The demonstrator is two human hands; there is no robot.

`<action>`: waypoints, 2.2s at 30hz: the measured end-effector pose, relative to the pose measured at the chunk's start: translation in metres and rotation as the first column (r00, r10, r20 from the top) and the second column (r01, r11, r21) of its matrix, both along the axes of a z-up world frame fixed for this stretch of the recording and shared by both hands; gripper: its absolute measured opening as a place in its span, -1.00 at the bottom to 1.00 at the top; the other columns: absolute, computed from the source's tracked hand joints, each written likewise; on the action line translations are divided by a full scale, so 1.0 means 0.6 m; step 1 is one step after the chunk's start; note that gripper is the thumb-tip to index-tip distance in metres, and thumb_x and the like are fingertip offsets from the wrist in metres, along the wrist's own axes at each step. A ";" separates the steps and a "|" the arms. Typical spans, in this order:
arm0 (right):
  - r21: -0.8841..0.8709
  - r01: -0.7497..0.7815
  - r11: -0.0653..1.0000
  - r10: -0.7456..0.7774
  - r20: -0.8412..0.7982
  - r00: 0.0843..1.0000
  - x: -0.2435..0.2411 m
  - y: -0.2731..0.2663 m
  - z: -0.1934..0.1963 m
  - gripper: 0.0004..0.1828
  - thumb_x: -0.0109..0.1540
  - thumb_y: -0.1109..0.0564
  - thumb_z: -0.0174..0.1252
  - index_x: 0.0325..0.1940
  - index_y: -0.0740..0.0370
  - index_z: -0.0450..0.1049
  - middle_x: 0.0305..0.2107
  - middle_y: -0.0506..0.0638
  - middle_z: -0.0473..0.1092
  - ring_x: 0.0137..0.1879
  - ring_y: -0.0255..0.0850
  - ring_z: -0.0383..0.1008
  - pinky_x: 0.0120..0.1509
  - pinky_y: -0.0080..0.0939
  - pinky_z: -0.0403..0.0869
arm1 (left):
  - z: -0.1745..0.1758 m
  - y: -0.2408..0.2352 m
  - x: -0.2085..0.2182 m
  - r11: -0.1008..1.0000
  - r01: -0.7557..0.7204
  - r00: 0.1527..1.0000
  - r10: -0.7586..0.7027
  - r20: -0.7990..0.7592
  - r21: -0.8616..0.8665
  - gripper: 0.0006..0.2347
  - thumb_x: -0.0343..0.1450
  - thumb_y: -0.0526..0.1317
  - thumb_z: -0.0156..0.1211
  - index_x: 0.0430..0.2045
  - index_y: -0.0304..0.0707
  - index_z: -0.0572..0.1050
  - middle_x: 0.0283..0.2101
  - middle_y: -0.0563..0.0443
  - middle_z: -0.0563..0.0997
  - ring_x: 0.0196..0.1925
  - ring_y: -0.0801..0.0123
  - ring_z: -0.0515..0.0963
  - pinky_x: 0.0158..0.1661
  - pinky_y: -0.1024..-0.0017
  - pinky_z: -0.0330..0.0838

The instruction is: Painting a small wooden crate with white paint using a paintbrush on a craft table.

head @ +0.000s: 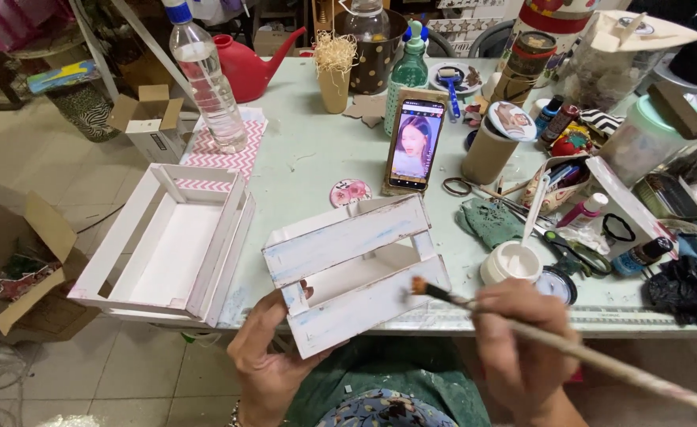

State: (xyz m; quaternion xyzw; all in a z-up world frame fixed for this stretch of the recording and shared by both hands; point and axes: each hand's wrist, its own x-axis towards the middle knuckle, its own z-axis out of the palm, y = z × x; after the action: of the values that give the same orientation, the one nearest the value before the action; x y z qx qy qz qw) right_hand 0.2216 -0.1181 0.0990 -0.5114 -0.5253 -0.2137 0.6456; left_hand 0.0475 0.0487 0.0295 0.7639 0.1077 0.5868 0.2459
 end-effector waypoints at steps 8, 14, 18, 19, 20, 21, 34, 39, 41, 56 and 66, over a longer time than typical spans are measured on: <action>-0.111 0.154 0.982 -0.167 -0.117 0.979 0.020 -0.021 0.001 -0.87 0.18 0.23 -0.12 -0.25 0.38 0.18 -0.53 0.13 0.25 -0.47 -0.22 0.24 -0.36 -0.33 0.25 | 0.000 -0.012 0.000 1.000 0.014 1.000 -0.013 0.011 -0.020 -0.42 0.06 -0.18 0.45 -0.07 -0.14 0.29 -0.02 -0.32 0.46 0.05 0.10 0.51 -0.05 0.31 0.53; -0.074 0.152 0.986 -0.150 0.029 0.988 0.005 -0.020 0.006 -0.85 0.13 0.24 -0.06 -0.28 0.39 0.20 -0.49 0.18 0.33 -0.48 -0.12 0.40 -0.28 -0.25 0.42 | 0.018 -0.032 0.017 0.999 -0.044 0.999 0.045 -0.021 0.024 -0.60 0.07 -0.17 0.40 -0.34 -0.40 0.43 -0.17 -0.28 0.53 -0.09 0.11 0.57 -0.15 0.41 0.61; -0.205 0.163 0.965 -0.127 0.179 0.976 -0.003 -0.018 0.003 -0.88 0.12 0.22 -0.03 -0.29 0.30 0.24 -0.61 0.12 0.33 -0.58 -0.23 0.33 -0.49 -0.35 0.32 | -0.026 -0.036 0.024 0.995 -0.086 0.985 0.077 0.157 0.049 -0.63 0.09 -0.09 0.35 -0.40 -0.35 0.47 -0.28 -0.15 0.57 -0.17 0.16 0.60 -0.09 0.28 0.55; -0.219 0.262 0.940 -0.219 0.202 0.955 -0.005 -0.019 -0.004 -0.91 0.13 0.20 -0.01 -0.33 0.24 0.26 -0.67 0.07 0.30 -0.59 -0.20 0.34 -0.52 -0.33 0.29 | -0.036 -0.036 0.021 0.994 -0.077 0.986 0.065 0.155 0.076 -0.66 0.13 -0.10 0.32 -0.39 -0.33 0.44 -0.28 -0.14 0.56 -0.15 0.14 0.59 -0.03 0.16 0.53; -0.225 0.264 0.938 -0.218 0.207 0.954 -0.003 -0.021 -0.009 -0.91 0.13 0.20 -0.01 -0.33 0.24 0.26 -0.67 0.07 0.30 -0.59 -0.20 0.34 -0.52 -0.33 0.29 | -0.028 -0.040 0.022 0.995 -0.076 0.985 0.065 0.158 0.067 -0.66 0.13 -0.10 0.32 -0.39 -0.33 0.44 -0.28 -0.14 0.56 -0.15 0.14 0.59 -0.03 0.16 0.53; -0.226 0.307 0.925 -0.248 0.254 0.935 0.000 -0.024 -0.014 -0.91 0.12 0.17 0.00 -0.34 0.22 0.27 -0.62 0.10 0.34 -0.59 -0.23 0.33 -0.55 -0.36 0.27 | -0.020 -0.044 0.023 0.995 -0.072 0.987 0.061 0.149 0.070 -0.68 0.12 -0.12 0.34 -0.42 -0.34 0.45 -0.32 -0.15 0.57 -0.19 0.15 0.59 -0.04 0.20 0.52; -0.154 0.324 0.933 -0.228 0.444 0.867 0.007 -0.024 -0.011 -0.86 0.13 0.21 0.01 -0.27 0.28 0.24 -0.49 0.20 0.35 -0.52 -0.12 0.29 -0.47 -0.32 0.30 | 0.006 -0.048 0.026 0.992 -0.089 0.988 0.077 0.132 0.087 -0.73 0.10 -0.14 0.35 -0.52 -0.33 0.48 -0.44 -0.10 0.58 -0.30 0.22 0.60 -0.10 0.25 0.53; -0.044 0.266 0.963 -0.243 0.283 0.928 0.029 -0.024 -0.039 -0.90 0.14 0.24 -0.06 -0.31 0.30 0.18 -0.56 0.15 0.31 -0.50 -0.13 0.35 -0.40 -0.30 0.37 | 0.018 -0.052 0.024 0.994 -0.088 0.991 0.080 0.106 0.072 -0.70 0.10 -0.15 0.36 -0.46 -0.34 0.48 -0.41 -0.10 0.58 -0.27 0.18 0.60 -0.14 0.26 0.55; 0.005 0.243 0.970 -0.240 0.182 0.954 0.031 -0.025 -0.042 -0.88 0.14 0.22 -0.06 -0.31 0.34 0.22 -0.56 0.10 0.30 -0.45 -0.08 0.40 -0.32 -0.24 0.41 | 0.015 -0.051 0.023 0.994 -0.072 0.992 0.063 0.105 0.085 -0.69 0.10 -0.16 0.37 -0.43 -0.37 0.47 -0.38 -0.12 0.58 -0.24 0.15 0.60 -0.15 0.25 0.57; -0.095 0.340 0.936 -0.332 0.092 0.939 0.012 -0.042 -0.024 -0.89 0.15 0.29 -0.09 -0.27 0.39 0.18 -0.51 0.19 0.26 -0.41 -0.09 0.32 -0.25 -0.18 0.35 | -0.013 -0.058 0.031 0.989 -0.121 0.991 0.114 0.075 0.088 -0.64 0.08 -0.08 0.37 -0.47 -0.35 0.42 -0.33 -0.17 0.56 -0.12 0.09 0.54 0.02 0.07 0.45; -0.081 -0.227 0.971 0.226 -0.012 0.974 -0.048 0.000 -0.031 -0.94 0.12 0.25 -0.07 -0.32 0.24 0.26 -0.63 -0.02 0.31 -0.53 -0.34 0.29 -0.48 -0.45 0.33 | 0.011 -0.056 0.033 0.996 -0.080 0.997 0.080 -0.001 0.033 -0.65 0.09 -0.13 0.38 -0.44 -0.32 0.39 -0.15 -0.32 0.48 -0.08 0.03 0.53 -0.16 0.32 0.56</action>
State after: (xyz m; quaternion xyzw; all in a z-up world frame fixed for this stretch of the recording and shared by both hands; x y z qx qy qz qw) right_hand 0.1926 -0.1181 0.0807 -0.4745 -0.5877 -0.1163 0.6449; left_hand 0.0674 0.0152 0.0362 0.7637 0.1288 0.5968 0.2096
